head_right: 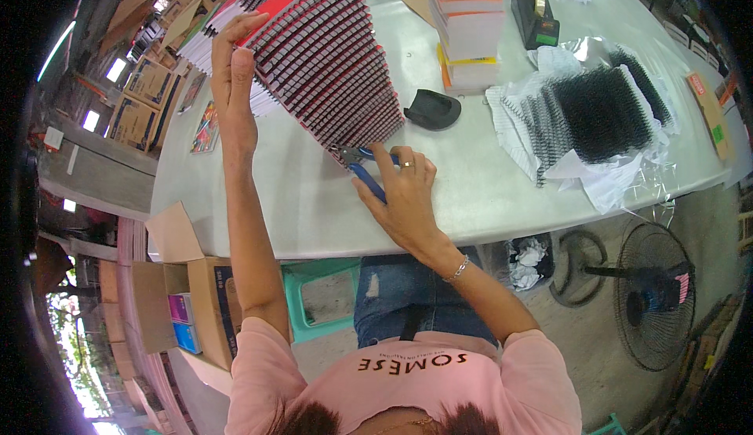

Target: The person uses pliers to trim the excess ends of spiral wire bindings on a stack of notebooks. They repeatedly position the pliers, cut the wire, and remove the small cut pieces from the table.

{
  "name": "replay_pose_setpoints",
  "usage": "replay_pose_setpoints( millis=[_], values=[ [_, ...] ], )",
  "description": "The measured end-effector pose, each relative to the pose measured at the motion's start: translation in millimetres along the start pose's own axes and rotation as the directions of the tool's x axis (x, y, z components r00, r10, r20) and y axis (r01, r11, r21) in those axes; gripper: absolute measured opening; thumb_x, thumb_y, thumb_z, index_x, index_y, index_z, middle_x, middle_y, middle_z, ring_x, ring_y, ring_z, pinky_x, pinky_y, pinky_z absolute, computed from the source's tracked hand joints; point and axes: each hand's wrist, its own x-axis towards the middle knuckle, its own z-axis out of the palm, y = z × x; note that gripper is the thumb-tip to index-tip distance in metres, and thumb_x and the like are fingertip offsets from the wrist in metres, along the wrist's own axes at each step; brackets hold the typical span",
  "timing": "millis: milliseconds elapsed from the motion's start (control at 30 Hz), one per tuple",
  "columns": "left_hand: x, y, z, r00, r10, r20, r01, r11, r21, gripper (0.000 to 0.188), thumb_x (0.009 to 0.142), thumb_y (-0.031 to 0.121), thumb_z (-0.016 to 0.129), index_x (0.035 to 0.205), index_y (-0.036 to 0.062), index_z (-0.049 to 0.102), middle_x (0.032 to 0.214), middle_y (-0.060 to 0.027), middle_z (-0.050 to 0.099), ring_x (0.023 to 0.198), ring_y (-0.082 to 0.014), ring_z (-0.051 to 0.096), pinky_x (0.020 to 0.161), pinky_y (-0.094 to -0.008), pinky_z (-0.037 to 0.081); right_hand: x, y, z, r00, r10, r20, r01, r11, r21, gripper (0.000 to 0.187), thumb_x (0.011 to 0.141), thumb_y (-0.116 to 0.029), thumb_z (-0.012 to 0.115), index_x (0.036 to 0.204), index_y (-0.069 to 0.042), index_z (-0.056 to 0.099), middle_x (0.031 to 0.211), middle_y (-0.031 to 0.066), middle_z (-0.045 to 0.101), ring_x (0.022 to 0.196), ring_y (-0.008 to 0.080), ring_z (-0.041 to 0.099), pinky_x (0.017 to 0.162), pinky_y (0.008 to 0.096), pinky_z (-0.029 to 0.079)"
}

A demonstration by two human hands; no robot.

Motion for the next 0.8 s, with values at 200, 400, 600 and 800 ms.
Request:
replay_pose_setpoints(
  millis=[200,400,600,800],
  values=[
    [-6,-8,11,0.998,0.0,-0.057,0.003,0.999,0.05,0.042,0.097,0.038,0.067,0.124,0.0062,0.064,0.132,-0.0104,0.057,0.13,-0.0272,0.046,0.113,-0.0403,0.031,1,-2,6,0.999,-0.049,-0.005,0.049,0.999,-0.001,0.058,0.093,-0.036,0.071,0.138,-0.005,0.055,0.116,0.0177,0.052,0.113,0.0315,0.046,0.102,0.0489,0.031],
    [-5,-12,16,0.995,0.018,-0.101,-0.011,0.998,0.069,0.039,0.096,0.034,0.07,0.123,0.0061,0.064,0.129,-0.0105,0.058,0.128,-0.0264,0.047,0.112,-0.0397,0.031,3,-2,8,0.999,-0.045,-0.006,0.045,0.999,-0.016,0.056,0.093,-0.036,0.071,0.137,-0.005,0.056,0.112,0.0161,0.053,0.108,0.0296,0.049,0.098,0.0457,0.035],
    [-6,-10,18,0.997,0.021,-0.078,-0.009,0.99,0.143,0.038,0.103,0.032,0.062,0.129,0.0039,0.059,0.132,-0.0101,0.057,0.129,-0.0216,0.048,0.114,-0.0372,0.03,20,0,-12,0.61,0.152,0.777,-0.751,0.422,0.507,0.047,0.103,-0.037,0.059,0.133,-0.001,0.058,0.098,0.0139,0.059,0.089,0.0211,0.057,0.077,0.0341,0.045],
    [-5,-11,18,0.996,0.01,-0.09,0.003,0.99,0.144,0.038,0.103,0.032,0.062,0.129,0.0029,0.059,0.13,-0.0092,0.058,0.127,-0.0205,0.049,0.114,-0.0357,0.03,6,0,3,0.959,0.128,0.253,-0.247,0.814,0.525,0.048,0.102,-0.038,0.058,0.132,0.0,0.057,0.1,0.0174,0.06,0.096,0.0257,0.058,0.086,0.0394,0.045]
  ],
)
